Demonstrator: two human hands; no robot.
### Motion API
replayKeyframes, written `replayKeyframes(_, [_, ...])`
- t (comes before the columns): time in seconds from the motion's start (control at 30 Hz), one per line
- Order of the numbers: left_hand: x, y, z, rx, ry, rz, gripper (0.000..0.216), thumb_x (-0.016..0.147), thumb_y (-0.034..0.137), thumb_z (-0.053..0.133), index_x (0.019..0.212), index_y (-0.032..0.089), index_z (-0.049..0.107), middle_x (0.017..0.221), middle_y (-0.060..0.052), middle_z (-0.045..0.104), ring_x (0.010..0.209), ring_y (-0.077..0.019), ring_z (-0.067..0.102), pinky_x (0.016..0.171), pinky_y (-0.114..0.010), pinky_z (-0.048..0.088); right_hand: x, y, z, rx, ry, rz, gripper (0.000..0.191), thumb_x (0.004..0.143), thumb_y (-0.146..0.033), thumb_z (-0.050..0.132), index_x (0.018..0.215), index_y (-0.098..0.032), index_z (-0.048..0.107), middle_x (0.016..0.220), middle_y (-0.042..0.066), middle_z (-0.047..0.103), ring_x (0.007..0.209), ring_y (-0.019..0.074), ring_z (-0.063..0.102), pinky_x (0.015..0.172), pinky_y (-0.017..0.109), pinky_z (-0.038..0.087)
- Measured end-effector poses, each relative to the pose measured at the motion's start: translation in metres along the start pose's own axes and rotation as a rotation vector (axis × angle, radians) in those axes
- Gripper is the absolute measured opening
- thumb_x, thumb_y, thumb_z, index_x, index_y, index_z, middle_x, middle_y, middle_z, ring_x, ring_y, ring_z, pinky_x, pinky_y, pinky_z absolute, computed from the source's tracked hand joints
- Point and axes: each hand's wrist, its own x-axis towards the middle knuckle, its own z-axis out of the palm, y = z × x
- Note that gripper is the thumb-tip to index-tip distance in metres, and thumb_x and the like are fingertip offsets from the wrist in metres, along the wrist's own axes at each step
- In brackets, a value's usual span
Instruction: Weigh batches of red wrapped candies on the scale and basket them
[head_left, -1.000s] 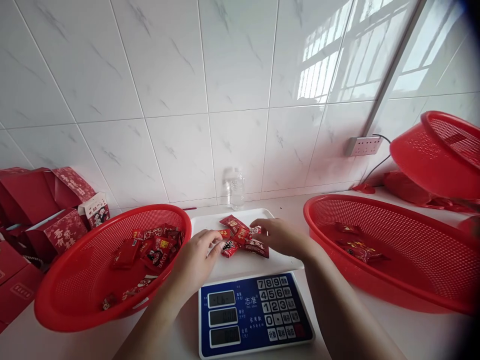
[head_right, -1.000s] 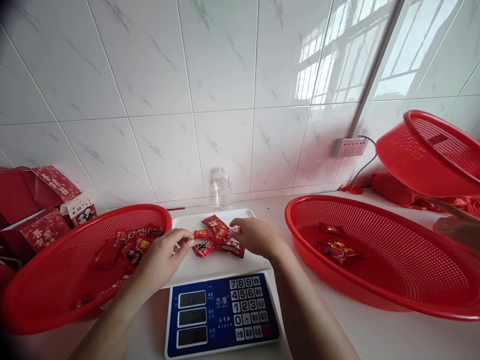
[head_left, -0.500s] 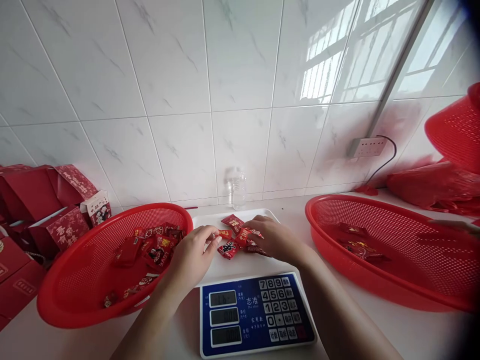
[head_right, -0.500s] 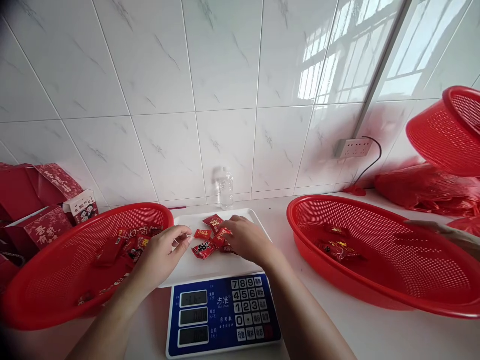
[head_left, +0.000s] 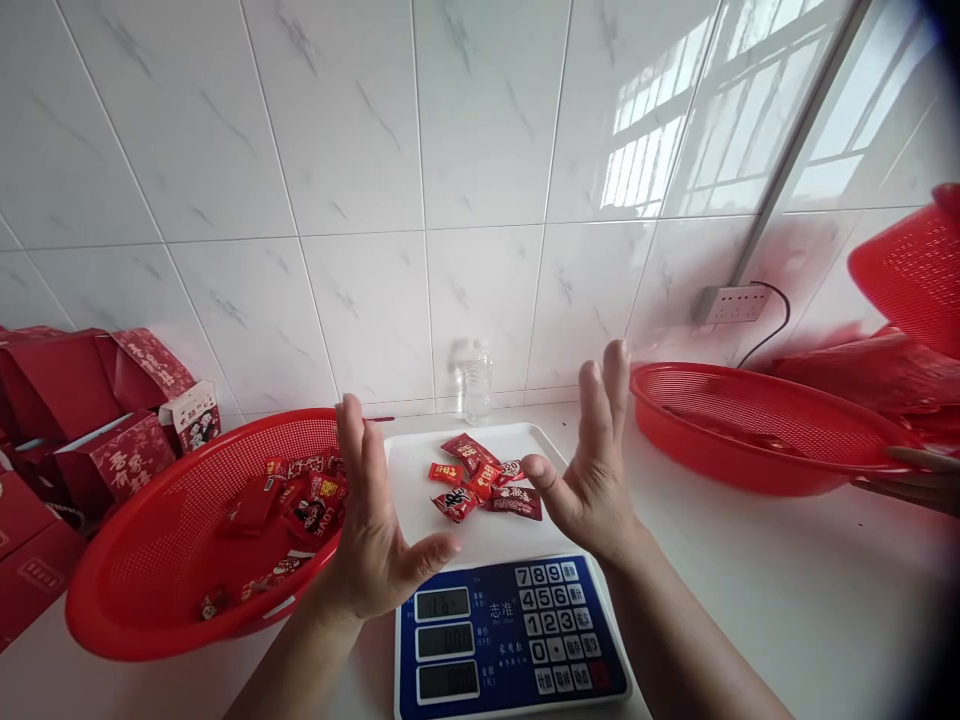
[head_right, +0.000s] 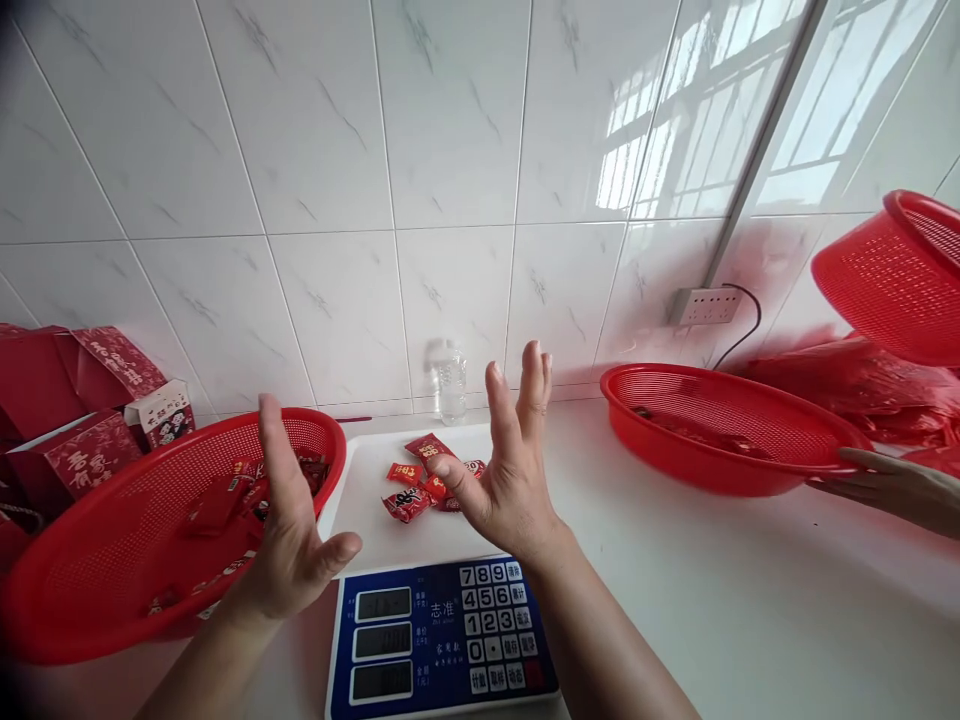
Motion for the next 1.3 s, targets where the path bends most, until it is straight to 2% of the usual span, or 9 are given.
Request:
replayKeyframes(0.27, [0.000, -0.003, 0.000, 0.118, 0.051, 0.102, 0.082, 0.092, 0.060, 0.038, 0.150, 0.037, -0.014, 0.156, 0.010, -0.028, 0.142, -0.0276, -0.026, 0.114, -0.057, -0.013, 0.001, -0.006, 0.000, 0.071, 0.005, 0.028, 0.083, 0.093, -0.056, 0.033, 0.146, -0.035, -0.027, 0.156, -0.006, -0.029, 0.142, 0.0350, -0.020, 0.110, 0.068, 0.006])
replayKeyframes(0.5, [0.005, -0.006, -0.004, 0.317, 0.061, 0.041, 0.053, 0.095, 0.046, 0.042, 0.147, 0.042, 0.029, 0.162, 0.007, -0.002, 0.144, -0.0376, -0.017, 0.110, -0.069, -0.003, 0.001, 0.004, -0.002, 0.032, -0.070, 0.010, 0.073, 0.094, -0.051, 0.038, 0.151, -0.042, -0.007, 0.154, -0.014, -0.032, 0.140, 0.0351, -0.026, 0.111, 0.068, 0.005])
replayKeyframes(0.6, [0.005, -0.007, -0.002, 0.290, 0.071, 0.029, 0.063, 0.095, 0.045, 0.043, 0.151, 0.038, 0.016, 0.162, -0.001, 0.010, 0.146, -0.0365, -0.005, 0.111, -0.069, 0.001, 0.000, 0.006, -0.002, 0.035, -0.067, -0.009, 0.074, 0.094, -0.051, 0.038, 0.151, -0.040, -0.008, 0.155, -0.012, -0.031, 0.141, 0.0340, -0.025, 0.111, 0.067, 0.003])
replayKeyframes(0.77, [0.004, -0.006, 0.000, 0.187, 0.069, 0.051, 0.076, 0.093, 0.042, 0.051, 0.153, 0.033, 0.004, 0.162, -0.005, -0.007, 0.147, -0.0322, 0.009, 0.113, -0.055, 0.026, 0.000, 0.005, -0.002, 0.018, -0.024, -0.021, 0.079, 0.093, -0.050, 0.042, 0.152, -0.037, -0.009, 0.156, -0.009, -0.028, 0.142, 0.0341, -0.020, 0.111, 0.067, 0.006])
replayKeyframes(0.83, [0.006, -0.005, -0.001, 0.195, 0.070, 0.026, 0.061, 0.092, 0.040, 0.053, 0.147, 0.031, 0.031, 0.162, -0.005, 0.004, 0.146, -0.0329, 0.013, 0.113, -0.054, 0.026, 0.000, 0.005, -0.001, 0.005, -0.007, 0.006, 0.069, 0.092, -0.047, 0.047, 0.152, -0.036, 0.014, 0.161, -0.005, -0.010, 0.143, 0.0348, -0.015, 0.112, 0.067, 0.010])
replayKeyframes(0.9, [0.007, -0.004, -0.003, 0.187, 0.010, -0.035, 0.031, 0.093, 0.039, 0.051, 0.119, 0.025, 0.062, 0.148, -0.007, 0.044, 0.140, -0.0328, 0.032, 0.114, -0.056, 0.022, 0.000, 0.005, -0.001, 0.022, -0.029, 0.091, 0.045, 0.094, -0.040, 0.047, 0.138, -0.032, 0.048, 0.151, 0.003, 0.039, 0.146, 0.0337, 0.008, 0.112, 0.064, 0.016])
replayKeyframes(0.97, [0.009, -0.003, -0.005, 0.124, -0.143, -0.153, 0.028, 0.095, 0.039, 0.045, 0.091, 0.022, 0.067, 0.107, -0.006, 0.071, 0.118, -0.0286, 0.058, 0.109, -0.054, 0.033, 0.000, 0.007, -0.001, 0.086, -0.103, 0.253, 0.034, 0.097, -0.033, 0.041, 0.122, -0.028, 0.063, 0.101, 0.005, 0.073, 0.133, 0.0300, 0.044, 0.108, 0.058, 0.032])
replayKeyframes(1.03, [0.009, -0.002, -0.004, 0.043, -0.331, -0.271, 0.028, 0.095, 0.040, 0.044, 0.095, 0.023, 0.066, 0.090, -0.004, 0.072, 0.095, -0.0228, 0.067, 0.094, -0.043, 0.048, -0.001, 0.010, 0.000, 0.162, -0.210, 0.408, 0.039, 0.098, -0.030, 0.036, 0.128, -0.025, 0.059, 0.072, 0.003, 0.073, 0.107, 0.0258, 0.066, 0.095, 0.050, 0.048])
replayKeyframes(1.3, [0.006, 0.001, 0.006, -0.023, -0.682, -0.301, 0.029, 0.092, 0.033, 0.053, 0.119, 0.028, 0.063, 0.116, -0.004, 0.066, 0.103, -0.0227, 0.062, 0.089, -0.036, 0.048, -0.008, 0.023, 0.006, 0.148, -0.970, 0.308, 0.057, 0.084, -0.025, 0.059, 0.140, -0.031, 0.047, 0.130, 0.007, 0.062, 0.116, 0.0281, 0.058, 0.094, 0.048, 0.048])
